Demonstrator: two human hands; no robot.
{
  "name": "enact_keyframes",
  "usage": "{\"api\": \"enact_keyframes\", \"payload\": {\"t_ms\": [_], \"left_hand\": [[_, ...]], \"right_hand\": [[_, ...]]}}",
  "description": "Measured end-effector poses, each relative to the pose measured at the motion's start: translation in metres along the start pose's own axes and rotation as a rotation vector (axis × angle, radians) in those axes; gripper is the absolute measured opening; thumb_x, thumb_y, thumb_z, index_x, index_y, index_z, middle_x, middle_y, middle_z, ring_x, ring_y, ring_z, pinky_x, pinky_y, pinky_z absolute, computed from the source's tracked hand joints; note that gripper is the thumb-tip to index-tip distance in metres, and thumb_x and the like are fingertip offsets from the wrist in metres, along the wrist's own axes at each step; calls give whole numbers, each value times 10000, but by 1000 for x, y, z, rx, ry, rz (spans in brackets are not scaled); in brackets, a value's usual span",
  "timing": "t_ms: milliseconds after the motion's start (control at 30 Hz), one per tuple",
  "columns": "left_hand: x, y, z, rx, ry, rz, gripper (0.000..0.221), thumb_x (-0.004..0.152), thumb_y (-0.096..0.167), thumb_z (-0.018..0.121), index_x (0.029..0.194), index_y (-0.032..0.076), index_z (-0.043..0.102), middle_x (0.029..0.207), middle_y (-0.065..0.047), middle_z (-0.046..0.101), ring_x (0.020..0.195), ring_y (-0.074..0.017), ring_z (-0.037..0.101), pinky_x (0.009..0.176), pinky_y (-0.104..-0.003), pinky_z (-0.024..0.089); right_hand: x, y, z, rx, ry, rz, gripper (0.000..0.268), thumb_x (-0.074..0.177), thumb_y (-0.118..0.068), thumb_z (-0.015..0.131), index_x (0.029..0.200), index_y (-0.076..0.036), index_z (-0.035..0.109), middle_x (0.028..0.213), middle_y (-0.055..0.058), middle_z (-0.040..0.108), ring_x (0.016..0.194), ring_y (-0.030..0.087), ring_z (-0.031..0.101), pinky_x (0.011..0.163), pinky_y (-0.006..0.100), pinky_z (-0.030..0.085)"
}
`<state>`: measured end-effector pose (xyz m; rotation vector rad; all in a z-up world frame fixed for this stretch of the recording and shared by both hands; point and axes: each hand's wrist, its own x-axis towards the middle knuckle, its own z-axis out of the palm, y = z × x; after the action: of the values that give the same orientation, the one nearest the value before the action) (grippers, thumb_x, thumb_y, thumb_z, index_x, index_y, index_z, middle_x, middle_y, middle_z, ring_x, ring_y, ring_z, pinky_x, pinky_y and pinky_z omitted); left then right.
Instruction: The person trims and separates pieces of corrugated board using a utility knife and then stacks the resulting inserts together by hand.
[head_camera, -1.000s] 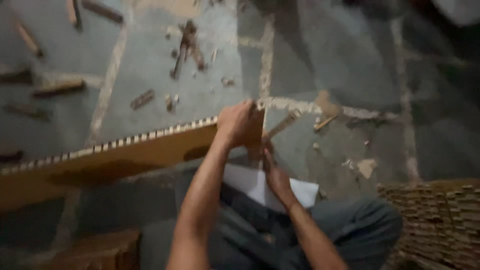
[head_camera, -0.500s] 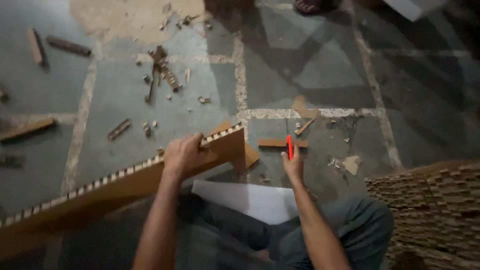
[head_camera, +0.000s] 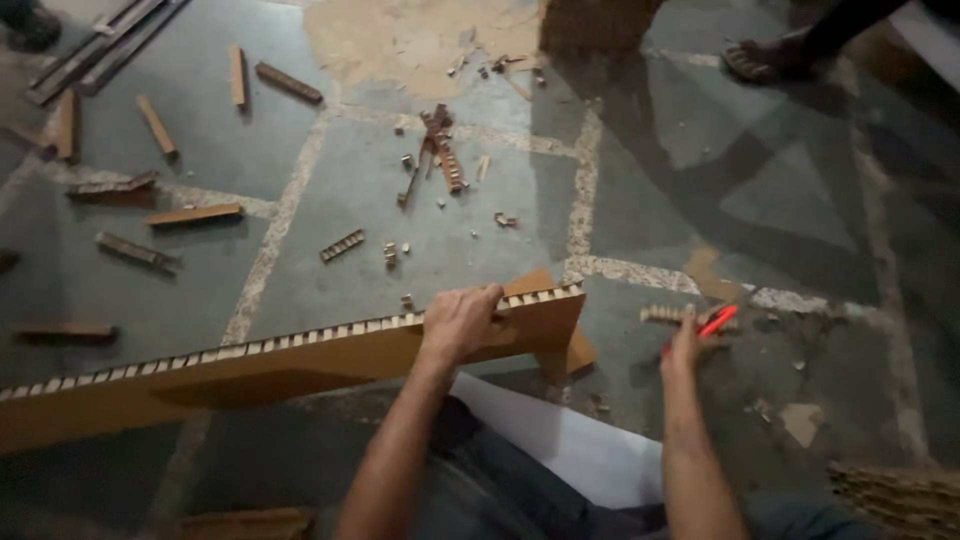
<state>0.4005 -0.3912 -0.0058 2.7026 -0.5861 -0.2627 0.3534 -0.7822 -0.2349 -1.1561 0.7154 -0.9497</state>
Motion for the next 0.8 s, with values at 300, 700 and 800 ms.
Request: {"api": "enact_keyframes", "payload": {"t_ms": [300,700,800], "left_hand": [[-3,-8,2,-58,56,89,358,790,375,714,1020,106,665,967,-158,735,896,-394,704,755,-511,548],[10,-3,14,-5,59,179,273,866,360,730,997,124,691,924,-161,736,919,-386,700,770,-523,535],[15,21,15,-41,56,179,280,847,358,740,1009,136,689,942,-160,736,922,-397,692,766,-526,535]], "right_hand": [[-98,-181,227,-415,-983,-1,509,901,-372,698,1280,-67,546,920,-40,718,565,114,590,519,304,534],[-190,-132,-45,-798,-652,-137,666,949,-113,566,1579,-121,351,1010,158,713,872,282,719,800,403,559],[-207,-136,-33,-821,-715,-400,613,998,-99,562,1582,-154,381,1132,246,699,950,385,711,825,463,553]]}}
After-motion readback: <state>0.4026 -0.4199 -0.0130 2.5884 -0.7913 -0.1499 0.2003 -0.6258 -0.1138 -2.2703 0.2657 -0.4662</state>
